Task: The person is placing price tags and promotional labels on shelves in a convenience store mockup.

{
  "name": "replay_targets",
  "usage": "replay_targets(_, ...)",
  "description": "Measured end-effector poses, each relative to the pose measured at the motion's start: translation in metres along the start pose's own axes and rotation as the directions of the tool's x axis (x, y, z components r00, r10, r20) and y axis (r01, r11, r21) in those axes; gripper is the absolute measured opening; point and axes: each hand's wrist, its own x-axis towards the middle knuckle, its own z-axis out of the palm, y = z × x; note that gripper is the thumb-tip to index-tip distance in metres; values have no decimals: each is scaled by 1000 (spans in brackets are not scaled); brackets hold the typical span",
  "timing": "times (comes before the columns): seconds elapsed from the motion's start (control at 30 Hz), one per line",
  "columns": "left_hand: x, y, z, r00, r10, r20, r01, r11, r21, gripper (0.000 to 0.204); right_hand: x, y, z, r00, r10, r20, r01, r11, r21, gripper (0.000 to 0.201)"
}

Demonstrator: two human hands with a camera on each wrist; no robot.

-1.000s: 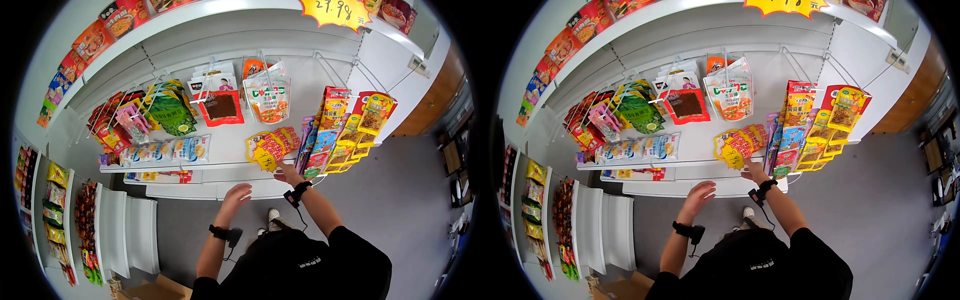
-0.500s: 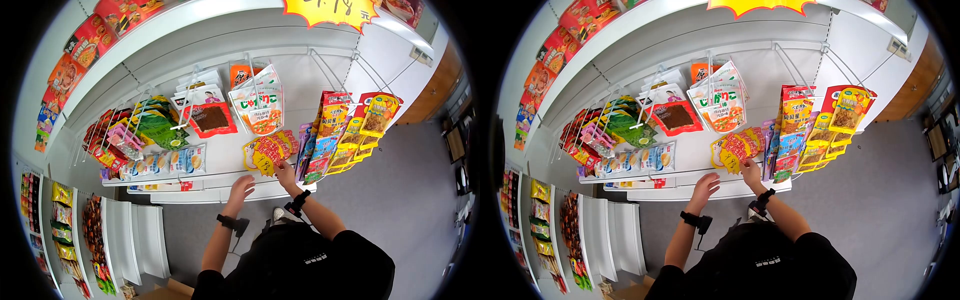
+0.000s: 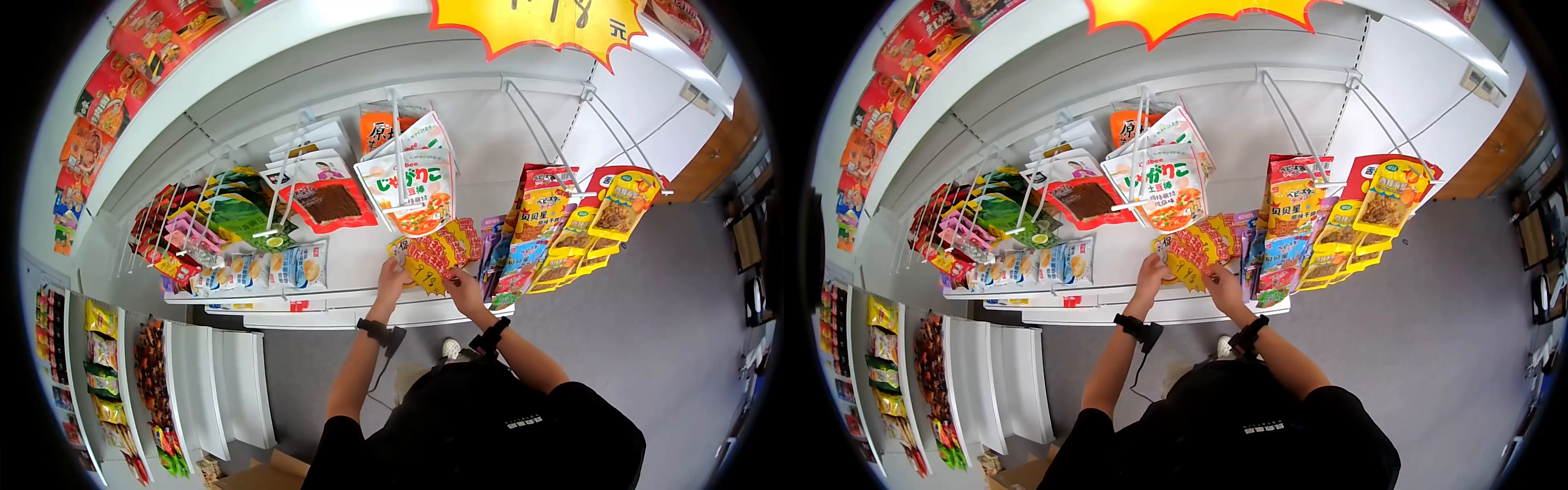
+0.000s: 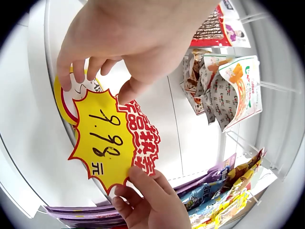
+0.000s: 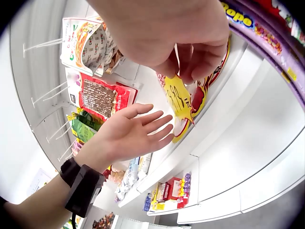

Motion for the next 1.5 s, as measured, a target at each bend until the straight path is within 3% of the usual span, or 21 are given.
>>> replay_targets(0.13, 8, 13, 10, 1000, 2, -21, -2, 1000, 11, 69, -1, 2, -10, 998, -59, 23, 60, 997, -39, 20)
replay_targets(0.17, 6, 22, 13, 1000, -15, -21, 15, 1000, -9, 70, 0, 4, -10, 988, -155, 16, 156, 986, -64, 17)
replay_targets(0.27, 16, 24, 12, 988, 10, 151, -8, 1000, -15, 65, -3, -11, -17, 964, -264, 34, 265, 942, -204, 15)
replay_targets(0.37, 14, 41, 20, 979, -72, 189, 66, 997, 38, 64, 1, -17, -17, 896, -444, 2, 424, 854, -300, 13)
replay_targets(0.47, 22, 36, 17, 976, -115, 186, 108, 993, 50, 58, 5, -24, -19, 907, -413, 81, 418, 864, -280, 14)
replay_targets(0.57, 24, 36, 22, 990, -12, 139, 4, 998, 61, 50, 10, -22, -16, 868, -486, 104, 497, 849, -182, 14)
replay_targets(0.77, 30, 51, 21, 976, -45, 214, 47, 999, -8, 45, 9, -33, -21, 968, -236, 87, 241, 969, -51, 19)
replay_targets(0.87, 38, 45, 15, 977, -60, 204, 52, 997, 49, 46, 11, -24, -21, 976, -175, 129, 191, 974, -121, 29)
replay_targets(0.97, 23, 65, 24, 983, -17, 184, 28, 998, -55, 42, 11, -27, -22, 973, -149, 178, 174, 976, -130, 44)
replay_targets(1.07, 23, 66, 18, 980, -76, 184, 62, 995, 81, 37, 10, -28, -23, 968, -30, 249, 82, 976, -200, 57)
replay_targets(1.17, 33, 50, 5, 973, -175, 147, 144, 969, 203, 34, 15, -11, -19, 978, -18, 210, 29, 998, -51, 65)
replay_targets(1.27, 27, 55, 7, 979, -53, 198, 40, 997, 68, 34, 16, -1, -18, 974, 72, 216, -78, 997, 17, 63)
replay_targets(1.37, 25, 58, 4, 980, -44, 192, 44, 999, 6, 34, 20, -6, -18, 983, -107, 146, 114, 992, -46, 52)
replay_targets(1.5, 21, 63, -5, 975, -65, 213, 60, 998, 30, 32, 29, -13, -20, 981, -67, 184, 86, 991, -99, 41)
